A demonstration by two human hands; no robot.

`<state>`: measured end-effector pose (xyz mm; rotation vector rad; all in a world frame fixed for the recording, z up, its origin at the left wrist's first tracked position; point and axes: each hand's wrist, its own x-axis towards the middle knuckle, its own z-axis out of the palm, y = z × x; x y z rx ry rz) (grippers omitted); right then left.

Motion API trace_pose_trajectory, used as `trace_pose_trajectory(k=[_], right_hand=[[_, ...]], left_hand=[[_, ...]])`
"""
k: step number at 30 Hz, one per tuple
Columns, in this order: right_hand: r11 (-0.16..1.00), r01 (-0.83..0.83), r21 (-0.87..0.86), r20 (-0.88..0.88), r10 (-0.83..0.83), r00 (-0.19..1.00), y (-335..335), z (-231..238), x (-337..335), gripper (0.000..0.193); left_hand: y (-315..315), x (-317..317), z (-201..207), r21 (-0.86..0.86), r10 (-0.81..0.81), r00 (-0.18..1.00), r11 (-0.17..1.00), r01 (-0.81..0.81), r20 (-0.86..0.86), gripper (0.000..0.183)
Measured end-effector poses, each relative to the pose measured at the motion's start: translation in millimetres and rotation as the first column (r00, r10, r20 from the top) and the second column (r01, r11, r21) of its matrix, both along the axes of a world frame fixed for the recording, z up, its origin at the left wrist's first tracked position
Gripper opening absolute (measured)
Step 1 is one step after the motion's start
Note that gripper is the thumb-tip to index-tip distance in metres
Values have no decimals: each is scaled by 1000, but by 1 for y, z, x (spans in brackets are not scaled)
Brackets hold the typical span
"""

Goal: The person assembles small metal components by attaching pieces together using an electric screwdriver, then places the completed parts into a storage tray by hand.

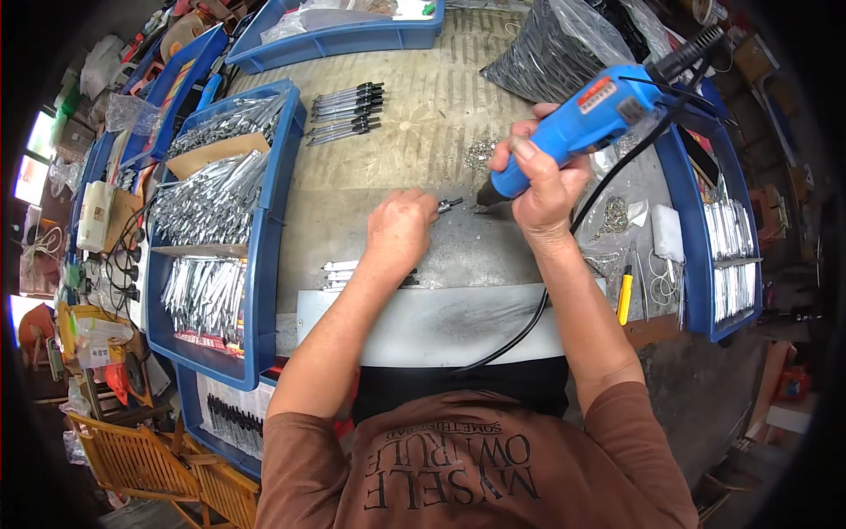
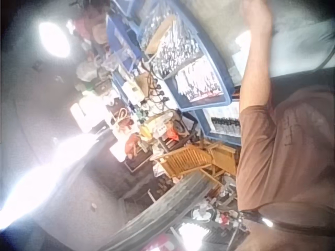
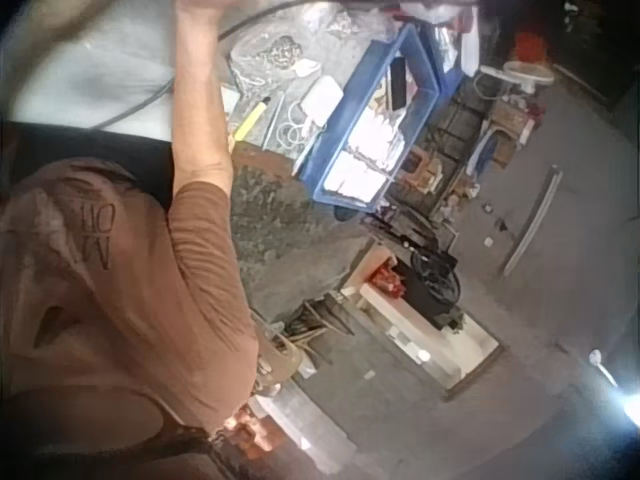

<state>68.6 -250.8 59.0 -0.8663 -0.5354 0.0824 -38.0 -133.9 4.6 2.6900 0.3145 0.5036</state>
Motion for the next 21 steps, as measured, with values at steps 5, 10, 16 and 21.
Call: trace_pose_trajectory(k=[5,10,16,21], right_hand=[[995,-72,-74,52,75,996,20,-6,-7,41],[986,-110,-126,80,120,990,32,-11,-11,41],[988,-82,-133,100,96,990,35,-10,-12,42],[988,-88,-128,83,99,992,35,-10,-13,41]], left_hand=[[0,-2,-1,0,13,1000,1000,-13,-11,5],[1,-4,0,-28,23,1000,999,-23,-15,4],[0,-4,1,-35,15,999,999,-17,-38,4],[1,-3,-1,-31,18,999,999,-19,-36,5]])
